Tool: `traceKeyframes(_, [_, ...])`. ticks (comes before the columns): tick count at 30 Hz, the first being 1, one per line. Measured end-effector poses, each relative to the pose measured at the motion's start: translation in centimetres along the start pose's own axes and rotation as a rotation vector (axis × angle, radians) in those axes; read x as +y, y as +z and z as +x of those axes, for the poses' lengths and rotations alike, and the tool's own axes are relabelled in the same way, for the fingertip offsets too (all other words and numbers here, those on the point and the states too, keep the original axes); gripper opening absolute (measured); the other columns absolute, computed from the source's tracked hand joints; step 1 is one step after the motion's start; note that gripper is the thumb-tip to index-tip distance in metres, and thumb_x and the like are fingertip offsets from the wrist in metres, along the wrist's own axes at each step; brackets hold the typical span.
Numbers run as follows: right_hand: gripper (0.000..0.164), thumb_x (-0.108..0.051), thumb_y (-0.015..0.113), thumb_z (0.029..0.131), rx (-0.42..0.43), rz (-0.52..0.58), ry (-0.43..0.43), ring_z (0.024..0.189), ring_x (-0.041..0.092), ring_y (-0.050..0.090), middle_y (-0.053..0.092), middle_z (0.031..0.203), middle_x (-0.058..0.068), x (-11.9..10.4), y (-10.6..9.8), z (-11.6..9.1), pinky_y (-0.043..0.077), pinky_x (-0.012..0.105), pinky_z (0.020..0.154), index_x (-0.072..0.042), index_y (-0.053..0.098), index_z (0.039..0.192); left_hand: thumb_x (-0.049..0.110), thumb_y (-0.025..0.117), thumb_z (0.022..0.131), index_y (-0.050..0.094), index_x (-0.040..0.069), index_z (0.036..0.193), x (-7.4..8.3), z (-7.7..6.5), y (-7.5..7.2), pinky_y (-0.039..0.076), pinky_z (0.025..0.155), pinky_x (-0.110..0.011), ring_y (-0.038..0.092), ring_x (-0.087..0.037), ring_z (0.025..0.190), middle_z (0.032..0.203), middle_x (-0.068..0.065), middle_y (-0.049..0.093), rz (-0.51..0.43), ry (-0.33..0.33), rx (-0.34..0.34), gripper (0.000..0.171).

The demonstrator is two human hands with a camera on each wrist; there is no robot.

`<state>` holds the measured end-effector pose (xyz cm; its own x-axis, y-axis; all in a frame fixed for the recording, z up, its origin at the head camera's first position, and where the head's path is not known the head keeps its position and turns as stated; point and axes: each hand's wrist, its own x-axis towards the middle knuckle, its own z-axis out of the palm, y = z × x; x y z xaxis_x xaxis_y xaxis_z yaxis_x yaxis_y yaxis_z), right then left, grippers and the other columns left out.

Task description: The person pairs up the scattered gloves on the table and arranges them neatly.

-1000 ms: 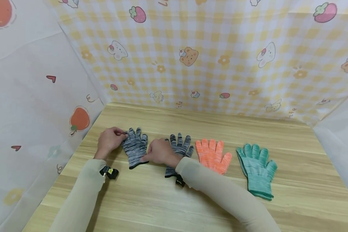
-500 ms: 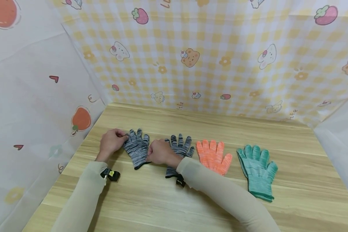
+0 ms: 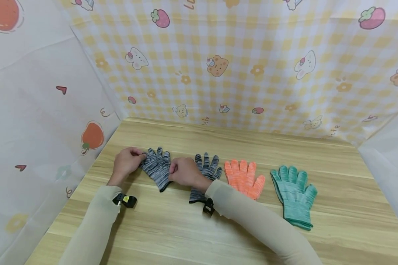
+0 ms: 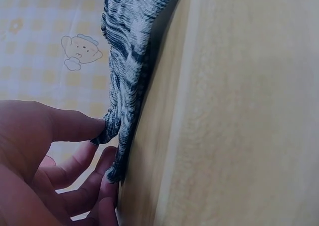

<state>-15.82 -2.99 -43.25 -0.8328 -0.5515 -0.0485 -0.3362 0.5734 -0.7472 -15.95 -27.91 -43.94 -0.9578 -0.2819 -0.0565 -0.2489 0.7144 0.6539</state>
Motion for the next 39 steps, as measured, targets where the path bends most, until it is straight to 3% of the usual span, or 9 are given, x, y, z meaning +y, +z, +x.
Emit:
traceKeyframes(12, [0.014,0.0,0.087,0.09,0.007,0.267,0.037,0.068,0.011,0.068,0.074,0.083,-0.004,0.6,-1.1,-0.4,0.054,0.026,0.063,-0.008,0.076,0.094,0.022,0.073,0.104,0.074,-0.002,0.113,0.7,-0.4,-0.4,0.047,0.074,-0.037,0.064,-0.03,0.093,0.107,-0.018,0.073,-0.074,-0.015,0.002,0.026])
traceKeyframes(26, [0.016,-0.006,0.088,0.091,0.035,0.345,0.031,0.08,0.015,0.07,0.074,0.092,-0.002,0.8,-2.7,-1.7,0.055,0.029,0.068,-0.009,0.076,0.101,0.022,0.073,0.105,0.072,0.0,0.114,2.2,-0.8,-0.8,0.05,0.066,-0.033,0.062,-0.023,0.08,0.104,-0.015,0.071,-0.137,0.015,0.006,0.024])
traceKeyframes(39, [0.016,-0.005,0.086,0.093,0.087,0.342,0.006,0.084,0.015,0.067,0.073,0.096,0.0,1.3,-3.9,-3.6,0.054,0.03,0.071,-0.009,0.074,0.104,0.025,0.073,0.106,0.073,-0.001,0.116,4.9,-1.5,-1.0,0.049,0.084,-0.042,0.068,-0.035,0.101,0.111,-0.021,0.075,-0.122,0.107,0.022,0.027])
